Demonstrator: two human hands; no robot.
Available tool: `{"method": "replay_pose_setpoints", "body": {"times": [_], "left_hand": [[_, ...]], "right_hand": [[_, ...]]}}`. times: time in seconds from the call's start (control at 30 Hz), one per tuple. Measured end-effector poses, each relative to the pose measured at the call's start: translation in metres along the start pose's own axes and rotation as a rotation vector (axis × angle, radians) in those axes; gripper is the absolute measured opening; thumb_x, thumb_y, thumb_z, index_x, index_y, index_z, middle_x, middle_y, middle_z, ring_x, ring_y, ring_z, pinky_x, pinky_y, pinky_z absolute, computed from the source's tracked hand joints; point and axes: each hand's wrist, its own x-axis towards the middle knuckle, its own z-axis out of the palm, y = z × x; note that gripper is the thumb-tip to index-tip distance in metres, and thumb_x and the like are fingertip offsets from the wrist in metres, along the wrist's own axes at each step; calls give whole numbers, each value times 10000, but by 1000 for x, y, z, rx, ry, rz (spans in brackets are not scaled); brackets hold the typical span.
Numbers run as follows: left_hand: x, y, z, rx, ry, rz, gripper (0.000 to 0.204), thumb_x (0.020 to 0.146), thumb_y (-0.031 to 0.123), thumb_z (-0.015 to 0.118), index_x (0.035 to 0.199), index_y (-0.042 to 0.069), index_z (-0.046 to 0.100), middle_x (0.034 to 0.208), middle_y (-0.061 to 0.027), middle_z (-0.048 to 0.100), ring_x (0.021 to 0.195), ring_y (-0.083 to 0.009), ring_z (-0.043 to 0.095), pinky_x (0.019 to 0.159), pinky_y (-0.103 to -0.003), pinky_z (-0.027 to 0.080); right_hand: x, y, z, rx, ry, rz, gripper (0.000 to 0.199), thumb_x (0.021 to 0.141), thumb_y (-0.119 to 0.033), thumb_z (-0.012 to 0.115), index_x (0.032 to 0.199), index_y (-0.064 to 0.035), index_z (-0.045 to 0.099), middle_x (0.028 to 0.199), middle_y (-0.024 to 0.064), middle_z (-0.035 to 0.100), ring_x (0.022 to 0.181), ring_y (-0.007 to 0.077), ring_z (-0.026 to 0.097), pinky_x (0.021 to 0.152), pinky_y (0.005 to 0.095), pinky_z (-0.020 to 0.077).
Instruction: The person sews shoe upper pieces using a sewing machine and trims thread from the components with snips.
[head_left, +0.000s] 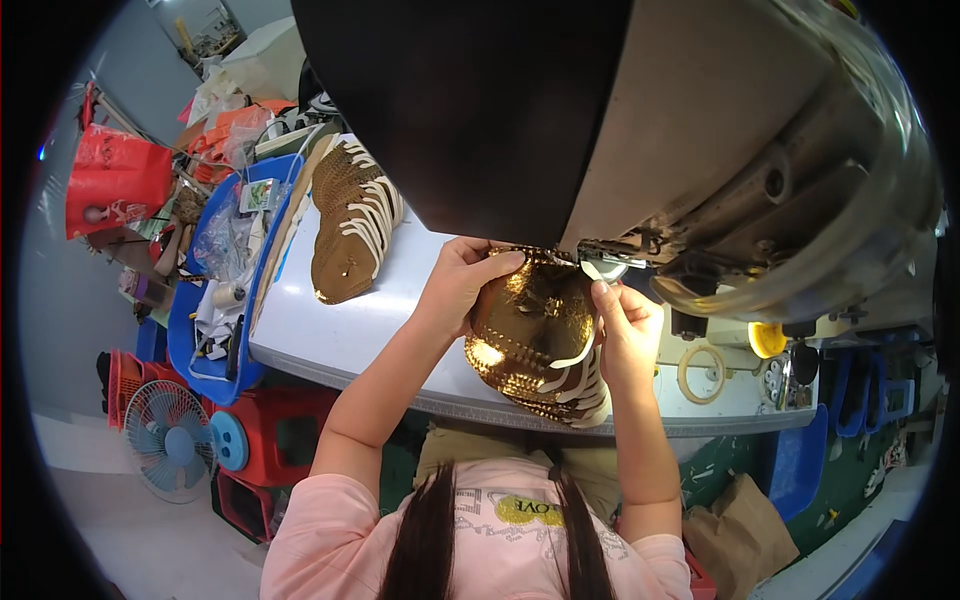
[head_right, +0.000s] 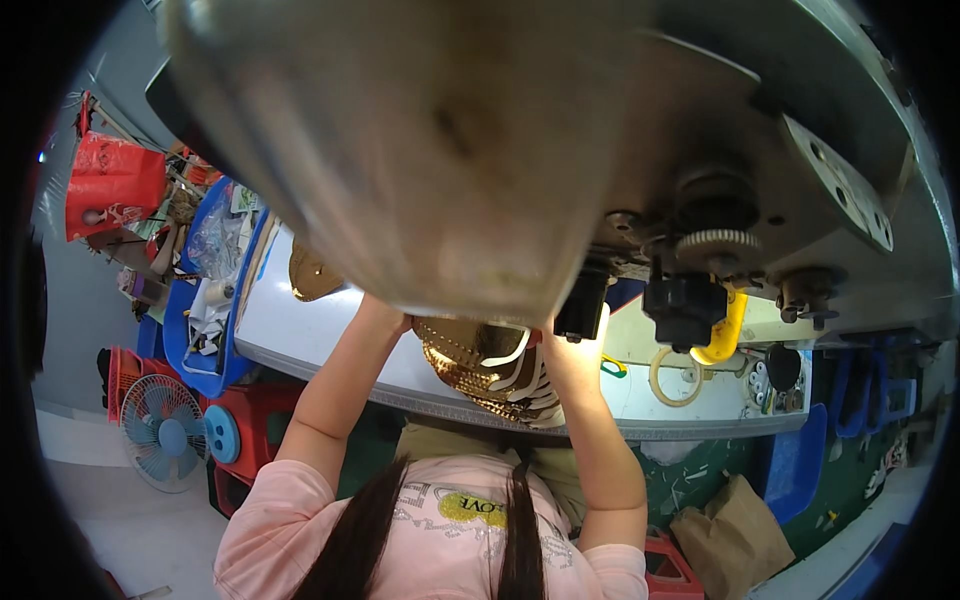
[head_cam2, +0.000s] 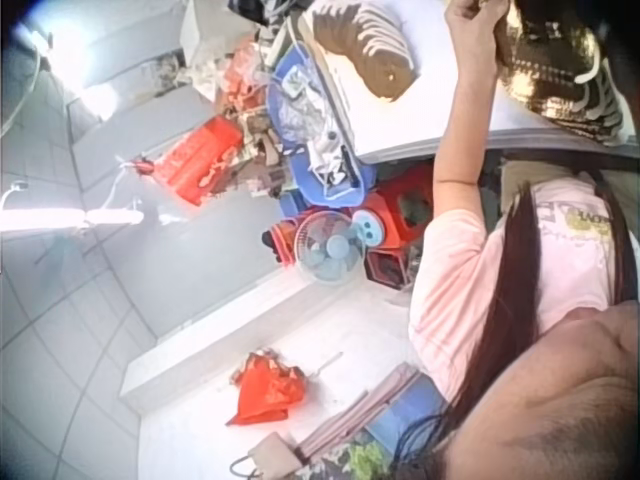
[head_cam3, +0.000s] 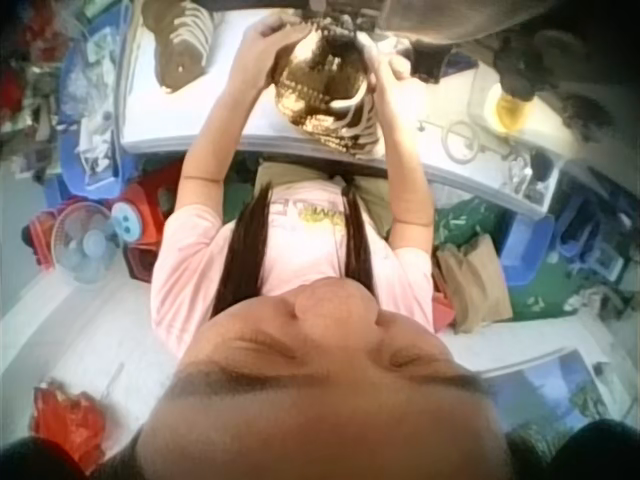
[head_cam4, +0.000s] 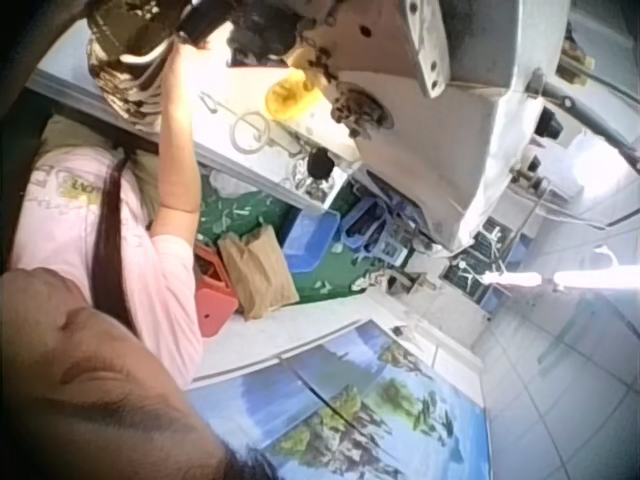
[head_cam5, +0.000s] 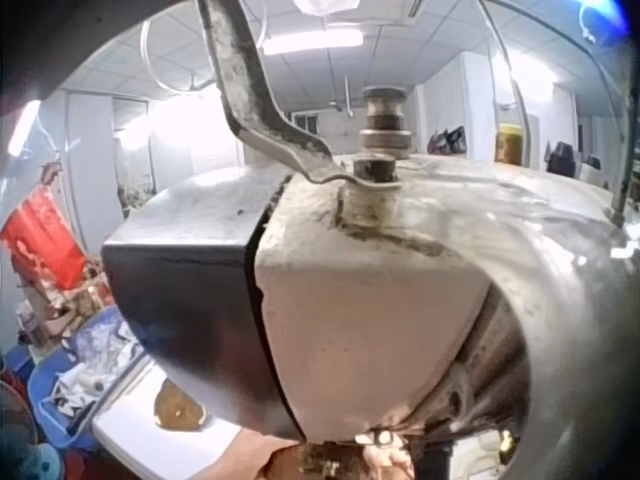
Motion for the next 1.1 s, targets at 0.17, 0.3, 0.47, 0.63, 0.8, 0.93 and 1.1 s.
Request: {"method": "replay_pose_setpoints", "body": {"times": [0.17, 0.3, 0.47, 0.63, 0.8, 0.93, 1.1], "left_hand": [[4, 5, 2, -18, 27, 7, 142, 746, 14, 582, 874, -46, 570, 802, -97, 601, 685, -125, 585, 627, -233, 491], [13, 6, -11, 45, 164, -34, 208, 813, 118, 529, 952, -36, 541, 879, -107, 593, 757, -159, 586, 686, -269, 487], [0, -13, -27, -370, 36, 53, 635, 866, 507, 268, 1188, -29, 379, 1186, -151, 450, 1077, -281, 456, 915, -409, 372], [-36, -43, -12, -509, -4, 20, 589, 888, 486, 214, 1235, 28, 339, 1200, -108, 445, 1115, -250, 418, 956, -395, 313], [-38, -54, -10, -408, -10, 28, 503, 895, 436, 283, 1250, 84, 340, 1224, -90, 424, 1118, -248, 419, 945, -400, 341], [-37, -58, -18, -416, -26, 23, 461, 904, 390, 299, 1237, 76, 349, 1219, -89, 439, 1116, -228, 430, 941, -391, 351], [-39, -60, -19, -422, -71, 28, 410, 900, 320, 361, 1204, 46, 376, 1170, -88, 486, 1079, -215, 467, 923, -373, 373]], "right_hand": [[-1, -10, 10, 158, 69, 99, 231, 822, -139, 568, 617, -33, 557, 505, -21, 476, 390, 29, 366, 367, 165, 277], [-1, -32, 11, 188, -36, 116, 233, 828, -149, 562, 628, -28, 562, 507, -11, 495, 394, 36, 385, 372, 164, 295], [-28, -82, -13, -657, 19, -755, 82, 717, -24, 606, 675, -6, 538, 542, 73, 512, 483, 186, 499, 481, 263, 402], [-19, -158, -34, -885, 276, -1048, 353, 672, -284, 719, 806, -30, 512, 611, 55, 494, 522, 223, 486, 452, 301, 389], [-1, -177, -26, -1035, 296, -1118, 342, 662, -234, 732, 809, -28, 502, 674, 71, 498, 512, 223, 471, 437, 299, 383], [1, -171, -18, -925, 532, -1382, 346, 637, -162, 746, 819, -18, 489, 690, 77, 488, 481, 200, 452, 406, 281, 354], [2, -167, -22, -745, 323, -1211, 398, 607, -104, 748, 884, -23, 474, 717, 87, 467, 571, 206, 453, 477, 304, 358]]}}
